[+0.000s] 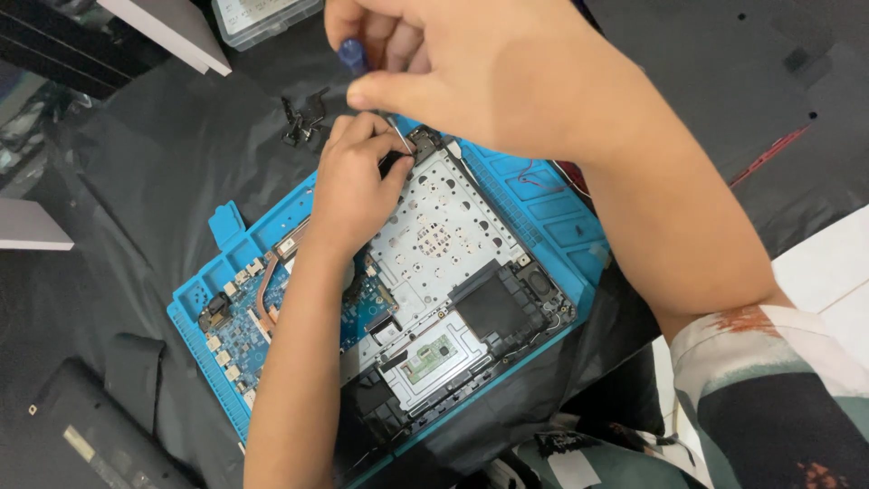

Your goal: The person uses a screwdriver to remove screws from the bottom cover of a laptop placed on a blue tray. The person then lifts off the cover to expose the internal components, including the motherboard, fan, and battery. The person continues to unscrew internal components.

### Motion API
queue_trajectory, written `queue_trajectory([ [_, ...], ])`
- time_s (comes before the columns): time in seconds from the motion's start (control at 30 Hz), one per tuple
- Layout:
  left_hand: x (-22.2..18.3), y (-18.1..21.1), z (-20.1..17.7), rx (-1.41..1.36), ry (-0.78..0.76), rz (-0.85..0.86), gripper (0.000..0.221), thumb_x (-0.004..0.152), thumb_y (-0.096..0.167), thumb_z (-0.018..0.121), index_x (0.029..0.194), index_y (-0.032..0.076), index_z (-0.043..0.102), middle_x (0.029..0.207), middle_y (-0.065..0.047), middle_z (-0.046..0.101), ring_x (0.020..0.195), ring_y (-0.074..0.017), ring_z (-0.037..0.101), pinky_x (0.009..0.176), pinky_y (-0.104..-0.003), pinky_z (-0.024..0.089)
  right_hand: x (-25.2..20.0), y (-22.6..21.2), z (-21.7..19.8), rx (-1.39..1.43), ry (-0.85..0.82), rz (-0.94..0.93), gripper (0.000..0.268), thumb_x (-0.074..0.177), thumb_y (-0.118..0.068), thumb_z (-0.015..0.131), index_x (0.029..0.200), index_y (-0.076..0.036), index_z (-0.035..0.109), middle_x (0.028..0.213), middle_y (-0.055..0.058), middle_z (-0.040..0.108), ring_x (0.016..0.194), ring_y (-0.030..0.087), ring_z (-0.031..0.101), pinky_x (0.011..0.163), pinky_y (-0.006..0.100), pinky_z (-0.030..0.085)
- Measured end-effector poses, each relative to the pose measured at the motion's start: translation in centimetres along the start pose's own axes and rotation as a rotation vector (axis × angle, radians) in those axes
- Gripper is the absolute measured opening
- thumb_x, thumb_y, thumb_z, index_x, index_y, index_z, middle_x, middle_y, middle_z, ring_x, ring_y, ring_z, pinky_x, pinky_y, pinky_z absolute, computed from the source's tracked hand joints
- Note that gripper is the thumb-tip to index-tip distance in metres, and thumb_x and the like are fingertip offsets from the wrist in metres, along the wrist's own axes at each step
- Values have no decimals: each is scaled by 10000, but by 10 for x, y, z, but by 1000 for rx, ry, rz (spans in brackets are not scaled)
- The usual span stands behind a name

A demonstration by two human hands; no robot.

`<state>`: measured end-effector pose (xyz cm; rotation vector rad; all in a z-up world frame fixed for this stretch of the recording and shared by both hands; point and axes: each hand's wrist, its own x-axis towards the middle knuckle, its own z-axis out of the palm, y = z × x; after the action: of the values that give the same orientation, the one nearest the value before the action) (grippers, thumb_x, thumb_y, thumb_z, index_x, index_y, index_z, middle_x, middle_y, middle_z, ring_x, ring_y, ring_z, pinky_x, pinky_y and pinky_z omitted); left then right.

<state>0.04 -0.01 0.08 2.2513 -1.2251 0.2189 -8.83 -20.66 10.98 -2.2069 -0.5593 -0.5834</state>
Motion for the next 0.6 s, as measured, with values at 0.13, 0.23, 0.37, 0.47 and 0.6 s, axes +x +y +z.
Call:
queue_trajectory([
  [0.13, 1, -3, 0, -10, -7, 3, 122, 814, 34, 775, 935, 27, 766, 1008, -92, 659, 1001, -311, 581, 909, -409, 495, -2, 9, 5, -113, 59, -55, 188, 1062, -83, 637, 1248, -111, 638, 976, 73, 717, 775, 155, 708, 648, 314, 539],
  [0.23, 0, 0, -1, 4, 8, 9, 139, 821, 36, 784, 959, 23, 771, 1016, -92, 661, 998, -311, 580, 909, -412, 493, -1, 9, 2, -150, 51, -131, 212, 1067, -36, 625, 1269, -98, 648, 890, 103, 690, 684, 179, 666, 595, 338, 500],
  [0.37, -2, 3, 1, 16, 6, 20, 147, 819, 39, 791, 966, 33, 781, 997, -79, 657, 1004, -308, 582, 908, -407, 498, -12, 33, 17, -98, 142, -343, 389, 1092, -106, 641, 1471, -131, 556, 1121, 62, 711, 943, 135, 721, 799, 255, 580],
  [0.47, -3, 4, 0, 24, 19, -8, 120, 817, 44, 798, 934, 36, 774, 989, -71, 662, 984, -308, 582, 888, -412, 496, -7, 21, 16, -114, 118, -255, 357, 1083, -58, 641, 1427, -151, 620, 1005, 66, 719, 823, 149, 716, 762, 300, 577],
  [0.6, -2, 6, 1, 138, 33, 61, 115, 834, 91, 806, 915, 49, 735, 1013, -61, 638, 1012, -297, 573, 876, -426, 482, -5, 17, 11, -136, 115, -204, 310, 1097, -68, 636, 1403, -115, 651, 1004, 97, 716, 769, 194, 688, 671, 317, 542],
])
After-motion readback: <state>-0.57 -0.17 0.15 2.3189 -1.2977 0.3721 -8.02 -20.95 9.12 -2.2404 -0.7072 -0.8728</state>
